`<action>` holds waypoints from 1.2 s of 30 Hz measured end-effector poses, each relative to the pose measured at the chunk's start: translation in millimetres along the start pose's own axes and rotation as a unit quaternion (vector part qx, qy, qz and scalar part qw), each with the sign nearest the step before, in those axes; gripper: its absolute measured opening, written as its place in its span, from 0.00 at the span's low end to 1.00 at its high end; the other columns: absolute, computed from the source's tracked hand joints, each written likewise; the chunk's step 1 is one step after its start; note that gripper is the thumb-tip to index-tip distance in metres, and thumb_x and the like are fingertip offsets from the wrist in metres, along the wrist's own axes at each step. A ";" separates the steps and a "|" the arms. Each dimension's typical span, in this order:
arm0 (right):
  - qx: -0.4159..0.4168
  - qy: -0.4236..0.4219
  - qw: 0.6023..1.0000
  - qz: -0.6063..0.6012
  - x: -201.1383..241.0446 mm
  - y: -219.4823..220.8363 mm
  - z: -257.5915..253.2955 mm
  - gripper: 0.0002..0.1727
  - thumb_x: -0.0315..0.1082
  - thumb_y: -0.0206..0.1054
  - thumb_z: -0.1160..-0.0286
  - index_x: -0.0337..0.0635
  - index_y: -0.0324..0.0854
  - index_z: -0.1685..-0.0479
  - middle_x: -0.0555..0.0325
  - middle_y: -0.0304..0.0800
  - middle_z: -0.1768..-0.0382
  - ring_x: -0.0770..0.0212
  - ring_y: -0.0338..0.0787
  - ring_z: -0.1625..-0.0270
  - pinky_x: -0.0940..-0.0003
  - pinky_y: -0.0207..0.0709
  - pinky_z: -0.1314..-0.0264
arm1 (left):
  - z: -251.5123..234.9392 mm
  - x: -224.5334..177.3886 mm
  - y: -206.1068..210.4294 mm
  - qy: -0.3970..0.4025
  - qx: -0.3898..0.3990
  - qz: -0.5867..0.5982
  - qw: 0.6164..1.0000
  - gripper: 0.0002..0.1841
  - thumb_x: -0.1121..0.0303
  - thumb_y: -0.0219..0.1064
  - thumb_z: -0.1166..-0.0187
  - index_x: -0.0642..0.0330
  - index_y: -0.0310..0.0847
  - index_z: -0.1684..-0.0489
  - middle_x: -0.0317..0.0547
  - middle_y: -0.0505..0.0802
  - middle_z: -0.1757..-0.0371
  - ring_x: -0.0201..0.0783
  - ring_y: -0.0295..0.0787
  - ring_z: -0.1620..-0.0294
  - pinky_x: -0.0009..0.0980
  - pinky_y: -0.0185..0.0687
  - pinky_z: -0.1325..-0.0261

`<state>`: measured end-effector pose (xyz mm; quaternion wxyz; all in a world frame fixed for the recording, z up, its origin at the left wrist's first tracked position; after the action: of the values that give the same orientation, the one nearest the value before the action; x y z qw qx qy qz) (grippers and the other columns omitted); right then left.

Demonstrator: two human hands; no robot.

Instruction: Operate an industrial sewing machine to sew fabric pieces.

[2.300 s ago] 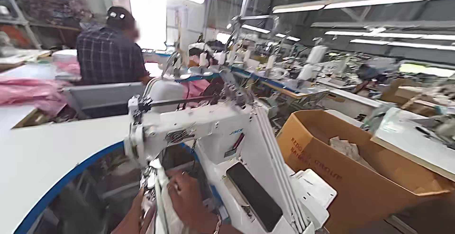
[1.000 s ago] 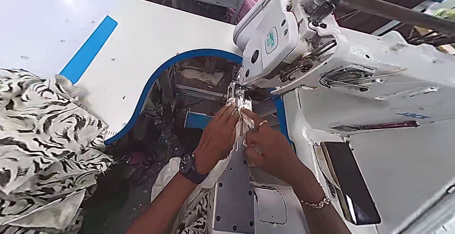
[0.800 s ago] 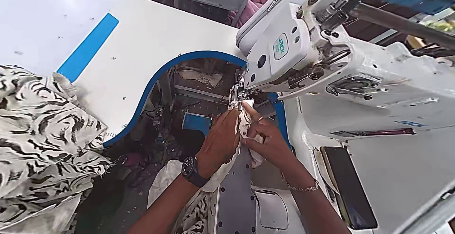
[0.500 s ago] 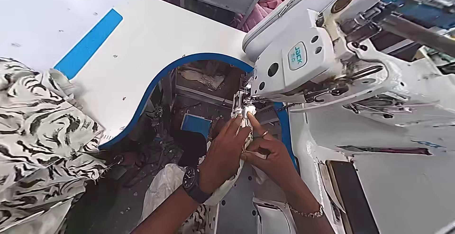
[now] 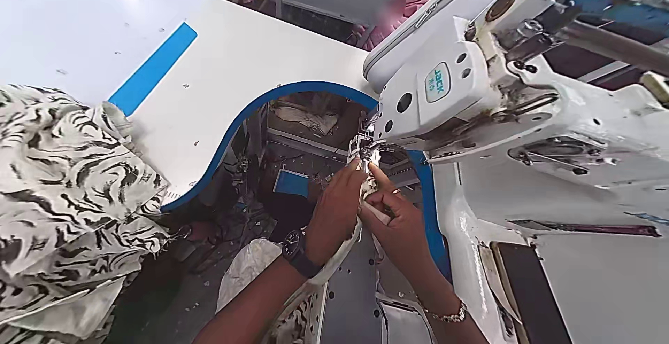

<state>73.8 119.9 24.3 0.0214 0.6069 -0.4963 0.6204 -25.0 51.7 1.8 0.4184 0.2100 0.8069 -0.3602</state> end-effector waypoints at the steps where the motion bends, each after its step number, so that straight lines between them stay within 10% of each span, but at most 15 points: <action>1: -0.018 0.001 0.999 0.033 4.0 1.2 0.2 0.13 0.42 0.70 0.31 0.39 0.85 0.72 0.41 0.82 0.26 0.73 0.88 0.51 0.77 0.78 0.53 | -4.9 1.7 0.7 -0.021 -0.003 -0.001 1.000 0.14 0.84 0.55 0.21 0.77 0.83 0.44 0.71 0.88 0.33 0.65 0.87 0.32 0.53 0.81 0.31; 5: -0.052 0.006 0.989 0.142 23.3 -11.3 6.8 0.14 0.39 0.69 0.26 0.34 0.90 0.64 0.41 0.89 0.50 0.51 0.89 0.52 0.54 0.81 0.51 | -13.4 0.1 -4.5 -0.101 0.002 -0.007 0.995 0.14 0.78 0.59 0.19 0.78 0.83 0.42 0.72 0.89 0.43 0.66 0.88 0.40 0.55 0.81 0.36; 8: 0.109 0.108 0.958 0.241 29.7 -43.4 41.2 0.13 0.35 0.72 0.26 0.30 0.89 0.64 0.40 0.89 0.70 0.39 0.90 0.64 0.35 0.78 0.57 | 21.3 -12.6 -29.5 -0.172 0.130 0.043 0.975 0.20 0.59 0.60 0.13 0.68 0.80 0.38 0.50 0.87 0.66 0.45 0.84 0.64 0.46 0.80 0.54; 11: 0.307 0.195 0.918 0.159 -37.8 -58.8 84.6 0.15 0.41 0.73 0.27 0.35 0.89 0.69 0.51 0.89 0.73 0.54 0.89 0.66 0.46 0.79 0.56 | 58.2 -33.0 -44.9 -0.207 0.234 0.010 0.950 0.16 0.63 0.66 0.15 0.71 0.83 0.44 0.59 0.91 0.63 0.54 0.89 0.58 0.53 0.80 0.48; 14: 0.281 0.051 0.957 0.040 -32.6 -69.1 95.8 0.16 0.44 0.65 0.23 0.43 0.88 0.72 0.70 0.87 0.76 0.81 0.85 0.69 0.78 0.79 0.62 | 71.8 -36.8 -43.8 -0.095 0.119 -0.002 0.988 0.13 0.68 0.60 0.16 0.69 0.85 0.63 0.52 0.85 0.76 0.47 0.83 0.72 0.45 0.77 0.64; 18: 0.141 -0.217 0.914 0.311 84.6 -33.4 98.5 0.22 0.46 0.58 0.21 0.42 0.83 0.81 0.57 0.76 0.91 0.56 0.83 0.87 0.59 0.72 0.88 | 79.3 -34.4 -30.0 -0.015 0.022 -0.013 1.000 0.12 0.71 0.58 0.19 0.66 0.83 0.70 0.49 0.83 0.80 0.46 0.84 0.78 0.43 0.78 0.73; 22: 0.260 -0.012 0.921 0.291 69.7 -4.6 90.4 0.15 0.36 0.65 0.21 0.33 0.88 0.68 0.43 0.84 0.84 0.38 0.90 0.76 0.39 0.79 0.72 | 60.9 -27.6 -35.2 -0.066 0.063 -0.007 0.996 0.14 0.67 0.57 0.16 0.68 0.84 0.64 0.52 0.83 0.84 0.53 0.85 0.81 0.50 0.77 0.75; 25: 0.252 -0.013 0.895 0.369 94.1 -23.6 76.5 0.16 0.38 0.64 0.22 0.34 0.86 0.70 0.47 0.81 0.88 0.41 0.88 0.81 0.46 0.77 0.78 | 76.9 -29.1 -38.1 -0.062 0.115 0.015 0.991 0.12 0.66 0.65 0.19 0.67 0.84 0.67 0.51 0.82 0.87 0.51 0.84 0.84 0.47 0.77 0.78; 31: 0.286 0.026 0.891 0.352 75.0 -27.4 75.9 0.17 0.40 0.65 0.22 0.32 0.85 0.67 0.44 0.83 0.84 0.39 0.89 0.76 0.41 0.77 0.72 | 65.4 -23.3 -29.3 0.066 -0.033 0.030 0.997 0.13 0.68 0.63 0.20 0.66 0.87 0.72 0.50 0.87 0.74 0.46 0.88 0.72 0.40 0.84 0.70; 36: 0.196 -0.062 0.886 0.415 91.6 -19.8 64.4 0.14 0.42 0.65 0.29 0.41 0.85 0.73 0.54 0.75 0.92 0.46 0.83 0.87 0.51 0.70 0.86 | 67.2 -27.5 -31.0 0.019 0.008 0.014 1.000 0.12 0.68 0.58 0.18 0.65 0.83 0.70 0.44 0.79 0.89 0.42 0.80 0.89 0.39 0.73 0.85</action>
<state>109.4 35.9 92.1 -0.3879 0.3744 -0.5718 0.6184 5.7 -20.4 10.9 0.4067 0.2316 0.8087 -0.3563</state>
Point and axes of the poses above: each hand's wrist, its own z-axis away from the middle knuckle, its own y-axis out of the palm, x = y × z, the point moved 5 cm from there along -z, towards the middle knuckle
